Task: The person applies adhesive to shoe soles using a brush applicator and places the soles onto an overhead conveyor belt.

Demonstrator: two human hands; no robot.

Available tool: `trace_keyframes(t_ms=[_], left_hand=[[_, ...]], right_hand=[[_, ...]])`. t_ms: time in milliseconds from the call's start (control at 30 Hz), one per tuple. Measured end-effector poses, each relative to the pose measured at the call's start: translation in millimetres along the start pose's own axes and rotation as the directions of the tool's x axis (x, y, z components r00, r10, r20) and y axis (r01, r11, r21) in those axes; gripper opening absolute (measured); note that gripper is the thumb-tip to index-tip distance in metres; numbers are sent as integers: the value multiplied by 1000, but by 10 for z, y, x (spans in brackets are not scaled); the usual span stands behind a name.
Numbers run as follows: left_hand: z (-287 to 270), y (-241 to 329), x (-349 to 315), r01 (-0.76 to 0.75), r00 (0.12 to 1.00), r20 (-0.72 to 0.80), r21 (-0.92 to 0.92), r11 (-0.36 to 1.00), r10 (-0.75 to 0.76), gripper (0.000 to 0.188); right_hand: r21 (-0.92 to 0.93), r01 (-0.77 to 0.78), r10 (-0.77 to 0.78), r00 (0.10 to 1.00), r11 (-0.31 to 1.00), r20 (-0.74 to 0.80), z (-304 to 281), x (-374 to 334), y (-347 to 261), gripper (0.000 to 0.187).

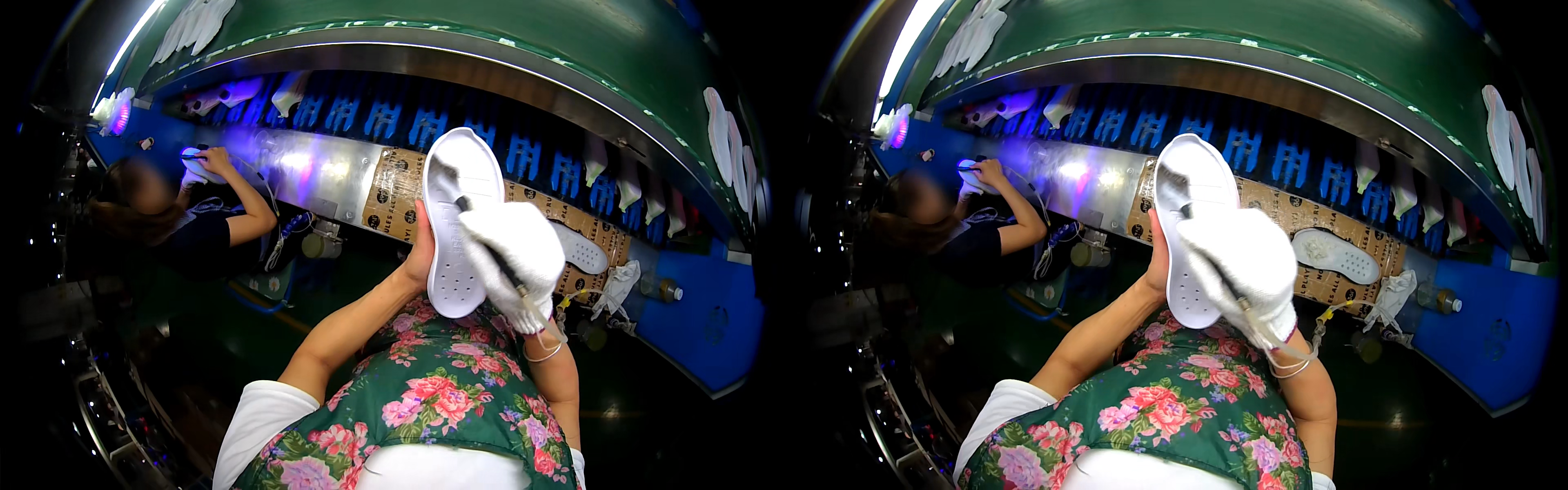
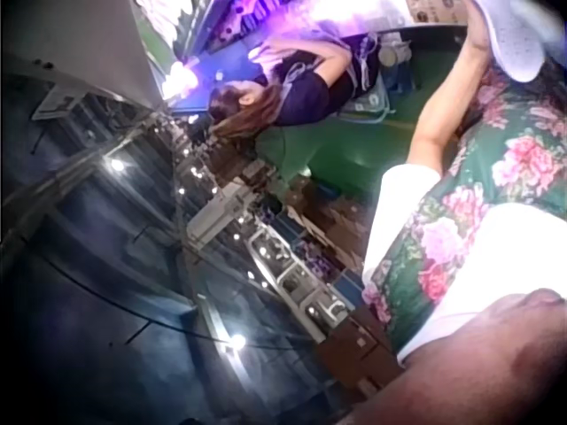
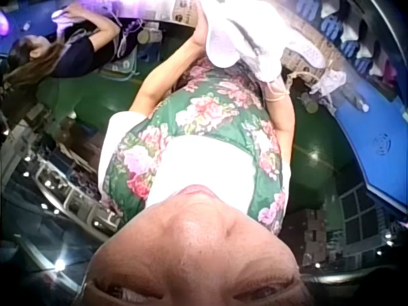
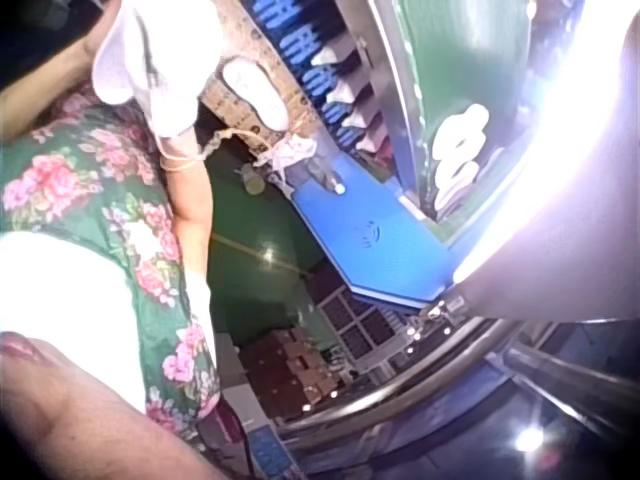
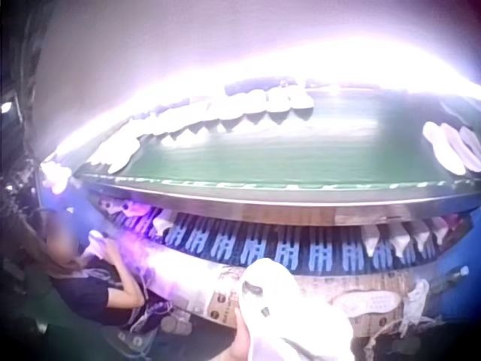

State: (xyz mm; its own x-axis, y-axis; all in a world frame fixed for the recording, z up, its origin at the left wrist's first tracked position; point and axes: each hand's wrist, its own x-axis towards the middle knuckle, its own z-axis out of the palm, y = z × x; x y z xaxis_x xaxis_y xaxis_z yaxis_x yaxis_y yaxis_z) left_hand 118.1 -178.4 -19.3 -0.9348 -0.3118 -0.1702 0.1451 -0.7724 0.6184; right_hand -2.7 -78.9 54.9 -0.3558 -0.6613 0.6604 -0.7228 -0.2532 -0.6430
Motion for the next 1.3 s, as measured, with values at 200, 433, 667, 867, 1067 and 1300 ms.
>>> trace_keyframes(t_ms=[200, 433, 667, 867, 1067, 1300], left_hand=[[-83, 72, 19, -32, 993, 92, -399, 916, 75, 112], [-373, 108, 56, -97, 988, 107, -126, 987, 111, 110], [-333, 189, 206, -64, 998, 10, -230, 971, 68, 123], [-519, 195, 250, 186, 920, 392, -378, 907, -25, 125], [-374, 297, 282, 118, 962, 274, -454, 883, 13, 117], [-389, 357, 461, 91, 928, 363, -443, 892, 86, 123]], right_hand=[[276, -276, 303, 951, 921, -62, -6, 2, -20, 22], [125, 34, -44, 995, 992, 85, 72, -25, -154, 29], [47, 50, -53, 997, 998, 59, 69, -114, -95, 34], [237, -29, 5, 995, 971, 98, 6, -127, -72, 32], [207, 40, -77, 982, 978, 171, 126, -278, -89, 33], [137, 40, -55, 993, 990, 106, 104, -294, -114, 29]])
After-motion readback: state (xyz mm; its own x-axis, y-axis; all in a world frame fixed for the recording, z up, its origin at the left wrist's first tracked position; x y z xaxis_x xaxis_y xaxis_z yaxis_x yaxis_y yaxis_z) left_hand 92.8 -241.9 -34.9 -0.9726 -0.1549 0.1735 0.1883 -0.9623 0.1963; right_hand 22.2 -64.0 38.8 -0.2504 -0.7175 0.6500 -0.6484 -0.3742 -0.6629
